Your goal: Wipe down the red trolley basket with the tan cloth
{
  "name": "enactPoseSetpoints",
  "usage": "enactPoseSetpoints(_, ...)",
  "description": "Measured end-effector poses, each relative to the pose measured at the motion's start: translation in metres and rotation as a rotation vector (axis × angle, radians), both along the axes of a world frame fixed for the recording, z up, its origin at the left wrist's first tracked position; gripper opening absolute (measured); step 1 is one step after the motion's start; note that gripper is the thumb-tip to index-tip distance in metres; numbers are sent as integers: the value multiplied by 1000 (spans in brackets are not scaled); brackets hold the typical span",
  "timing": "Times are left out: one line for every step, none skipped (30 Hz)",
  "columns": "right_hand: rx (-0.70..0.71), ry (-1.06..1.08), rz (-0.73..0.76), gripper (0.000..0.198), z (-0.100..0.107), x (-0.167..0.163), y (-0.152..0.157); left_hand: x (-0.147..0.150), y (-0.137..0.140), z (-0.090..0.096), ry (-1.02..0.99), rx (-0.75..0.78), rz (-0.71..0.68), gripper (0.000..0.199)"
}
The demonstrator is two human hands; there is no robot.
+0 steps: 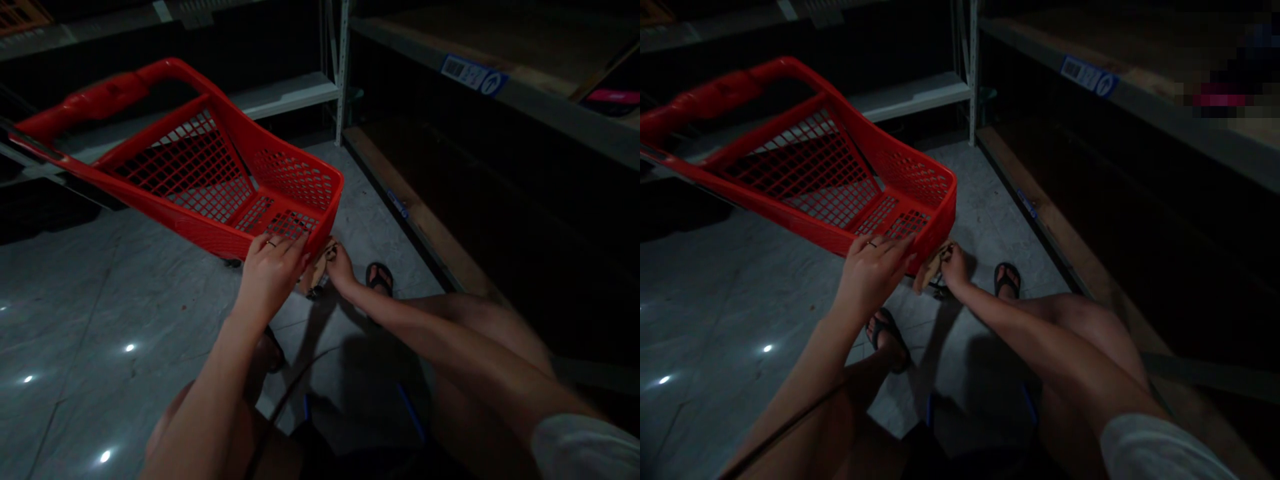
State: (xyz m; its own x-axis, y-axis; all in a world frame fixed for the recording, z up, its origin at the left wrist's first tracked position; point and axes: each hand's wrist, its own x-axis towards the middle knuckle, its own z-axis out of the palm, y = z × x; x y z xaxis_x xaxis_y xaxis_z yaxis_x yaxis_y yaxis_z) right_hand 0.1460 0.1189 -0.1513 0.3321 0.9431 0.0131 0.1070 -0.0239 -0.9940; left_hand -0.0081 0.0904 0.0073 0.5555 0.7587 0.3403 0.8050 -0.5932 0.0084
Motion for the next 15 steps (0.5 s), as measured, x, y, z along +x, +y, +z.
enactPoseSetpoints(-40, 40, -18, 30, 2, 1, 0, -7, 1, 3, -9, 1, -3, 33)
enactPoseSetpoints(-71, 90, -39, 31, 8, 2, 0, -14, 3, 5, -15, 9, 8, 33)
enactPoseSetpoints(-80, 137, -60, 31, 18, 4, -1, -22, 4, 8, -18, 20, 27, 33)
enactPoseSetpoints(-60, 171, -74, 31, 30, 5, -2, -30, 6, 11, -20, 30, 46, 34)
enactPoseSetpoints(-9, 183, -75, 31, 44, 7, -3, -36, 8, 13, -19, 36, 62, 33)
enactPoseSetpoints(53, 178, -64, 30, 59, 10, -4, -40, 10, 13, -18, 41, 70, 31)
enactPoseSetpoints(117, 160, -47, 29, 73, 13, -5, -42, 11, 13, -10, 39, 69, 28)
enactPoseSetpoints(173, 134, -26, 29, 84, 15, -6, -40, 13, 12, 4, 32, 61, 23)
enactPoseSetpoints(214, 108, -11, 30, 91, 16, -7, -37, 14, 10, 21, 19, 48, 20)
enactPoseSetpoints(234, 82, -3, 31, 94, 17, -7, -31, 15, 7, 38, 4, 30, 16)
enactPoseSetpoints(232, 55, -8, 32, 91, 15, -7, -24, 16, 4, 51, -12, 15, 14)
enactPoseSetpoints(213, 27, -15, 33, 83, 13, -7, -17, 17, 1, 56, -27, 6, 12)
enactPoseSetpoints(182, 1, -20, 34, 71, 9, -6, -10, 18, -2, 53, -39, 6, 11)
enactPoseSetpoints(144, -20, -23, 36, 56, 5, -6, -3, 19, -4, 42, -44, 14, 11)
enactPoseSetpoints(108, -34, -23, 37, 41, 1, -5, 3, 20, -6, 28, -47, 26, 11)
